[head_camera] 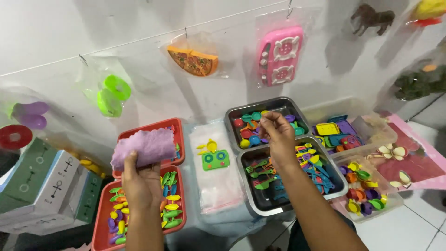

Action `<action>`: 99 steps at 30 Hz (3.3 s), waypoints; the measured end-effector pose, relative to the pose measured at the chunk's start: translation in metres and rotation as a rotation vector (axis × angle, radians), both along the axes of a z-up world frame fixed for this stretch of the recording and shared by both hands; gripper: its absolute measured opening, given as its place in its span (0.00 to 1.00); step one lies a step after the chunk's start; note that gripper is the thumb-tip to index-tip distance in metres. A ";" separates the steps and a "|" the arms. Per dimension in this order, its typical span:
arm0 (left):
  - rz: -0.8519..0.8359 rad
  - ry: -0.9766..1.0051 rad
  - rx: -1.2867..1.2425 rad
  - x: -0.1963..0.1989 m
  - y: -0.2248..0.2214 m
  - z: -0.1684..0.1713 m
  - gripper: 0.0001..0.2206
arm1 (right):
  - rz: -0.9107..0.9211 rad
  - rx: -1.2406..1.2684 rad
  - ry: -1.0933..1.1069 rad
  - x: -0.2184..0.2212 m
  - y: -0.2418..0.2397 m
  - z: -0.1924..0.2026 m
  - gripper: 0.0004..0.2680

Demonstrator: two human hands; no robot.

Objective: Assembling small plastic toy utensils into a plastic holder to create a set.

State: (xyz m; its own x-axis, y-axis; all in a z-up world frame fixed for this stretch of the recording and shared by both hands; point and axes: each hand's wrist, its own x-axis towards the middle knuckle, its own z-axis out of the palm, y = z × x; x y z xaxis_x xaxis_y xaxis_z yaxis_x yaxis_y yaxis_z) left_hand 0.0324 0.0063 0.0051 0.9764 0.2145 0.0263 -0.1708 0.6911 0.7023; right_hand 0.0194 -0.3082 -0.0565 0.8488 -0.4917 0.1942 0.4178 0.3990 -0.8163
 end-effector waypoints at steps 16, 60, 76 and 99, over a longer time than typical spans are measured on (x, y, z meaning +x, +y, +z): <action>-0.081 0.154 -0.184 0.049 0.030 -0.043 0.13 | -0.231 -0.613 0.164 -0.002 -0.037 -0.010 0.05; -0.474 -0.015 0.644 0.008 -0.033 -0.055 0.11 | 0.262 -0.504 0.308 0.006 0.113 0.004 0.12; -0.654 -0.022 0.449 0.014 -0.036 -0.069 0.11 | 0.184 -0.579 0.310 -0.010 0.094 -0.020 0.05; -0.007 -0.980 1.906 -0.008 -0.049 -0.042 0.07 | 0.262 -1.478 0.386 -0.024 0.066 -0.008 0.02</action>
State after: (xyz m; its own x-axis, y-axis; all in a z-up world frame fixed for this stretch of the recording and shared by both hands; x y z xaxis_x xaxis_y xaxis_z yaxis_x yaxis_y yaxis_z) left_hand 0.0240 -0.0426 -0.0372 0.5173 -0.6818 0.5173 -0.8204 -0.5672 0.0728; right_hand -0.0045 -0.2419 -0.0643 0.9887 0.0986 0.1125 0.1457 -0.8059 -0.5738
